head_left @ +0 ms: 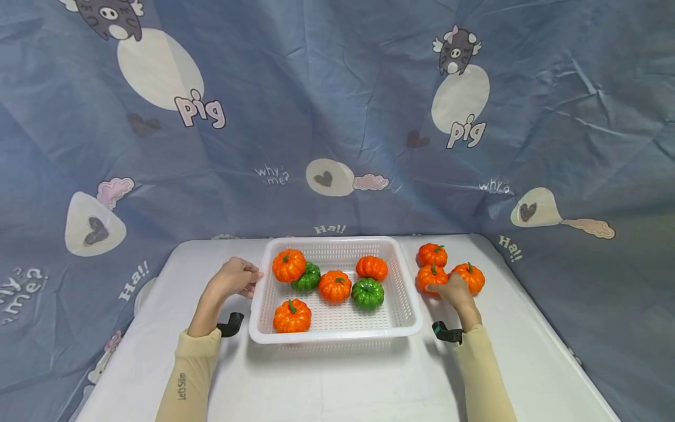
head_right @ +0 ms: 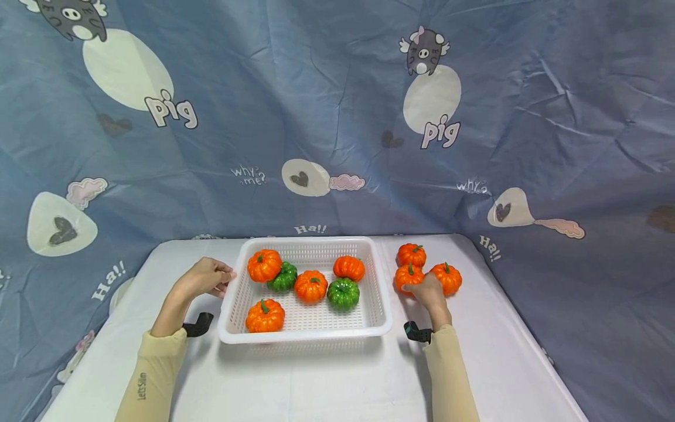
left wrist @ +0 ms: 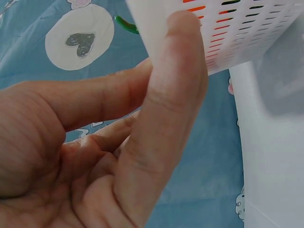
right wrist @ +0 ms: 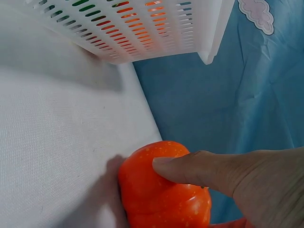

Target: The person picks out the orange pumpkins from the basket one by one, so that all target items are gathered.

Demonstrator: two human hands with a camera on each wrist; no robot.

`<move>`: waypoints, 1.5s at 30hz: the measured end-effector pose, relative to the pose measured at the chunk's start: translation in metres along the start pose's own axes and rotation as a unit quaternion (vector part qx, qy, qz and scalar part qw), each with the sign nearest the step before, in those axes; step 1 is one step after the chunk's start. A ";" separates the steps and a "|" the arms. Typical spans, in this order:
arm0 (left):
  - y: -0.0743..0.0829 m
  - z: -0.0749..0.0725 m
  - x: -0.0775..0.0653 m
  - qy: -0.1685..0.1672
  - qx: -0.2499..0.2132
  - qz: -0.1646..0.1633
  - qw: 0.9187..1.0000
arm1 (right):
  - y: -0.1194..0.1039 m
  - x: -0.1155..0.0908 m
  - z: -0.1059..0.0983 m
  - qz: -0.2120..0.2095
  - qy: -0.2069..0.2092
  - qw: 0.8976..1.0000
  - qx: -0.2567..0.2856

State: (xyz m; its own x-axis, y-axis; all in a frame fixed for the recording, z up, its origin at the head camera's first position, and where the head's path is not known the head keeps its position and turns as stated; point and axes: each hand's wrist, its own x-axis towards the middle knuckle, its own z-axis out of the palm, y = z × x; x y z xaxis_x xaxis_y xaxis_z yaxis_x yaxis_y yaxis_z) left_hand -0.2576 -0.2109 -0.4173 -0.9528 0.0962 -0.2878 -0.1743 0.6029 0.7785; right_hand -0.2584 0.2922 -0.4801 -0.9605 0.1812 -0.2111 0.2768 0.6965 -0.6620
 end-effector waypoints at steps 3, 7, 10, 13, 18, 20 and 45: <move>-0.001 0.000 0.000 -0.001 0.000 0.002 1.000 | -0.001 -0.001 -0.001 0.002 -0.004 1.000 -0.001; -0.001 0.001 0.000 0.001 -0.001 0.000 1.000 | -0.004 -0.003 -0.004 -0.001 -0.005 1.000 -0.006; -0.002 0.000 0.000 0.001 0.001 0.003 1.000 | -0.008 -0.005 -0.008 -0.004 0.001 1.000 -0.007; -0.003 0.001 0.001 0.003 -0.002 0.001 1.000 | -0.011 -0.008 -0.013 -0.011 0.011 1.000 -0.007; -0.003 0.001 0.001 0.002 -0.002 0.004 1.000 | -0.021 -0.014 -0.022 -0.027 0.034 0.999 0.004; -0.003 0.001 0.000 0.002 0.000 0.007 1.000 | -0.027 -0.017 -0.026 -0.029 0.040 0.999 0.013; -0.002 0.002 -0.001 0.010 -0.009 0.009 1.000 | -0.099 -0.084 -0.027 -0.171 0.095 0.977 0.081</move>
State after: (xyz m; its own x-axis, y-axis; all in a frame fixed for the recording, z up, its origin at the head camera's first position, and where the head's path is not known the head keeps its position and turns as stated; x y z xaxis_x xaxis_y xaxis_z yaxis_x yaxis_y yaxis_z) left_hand -0.2557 -0.2110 -0.4195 -0.9604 0.0919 -0.2629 -0.1612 0.5863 0.7939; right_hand -0.2058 0.2268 -0.3778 -0.9810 0.0943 0.1696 -0.0748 0.6226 -0.7789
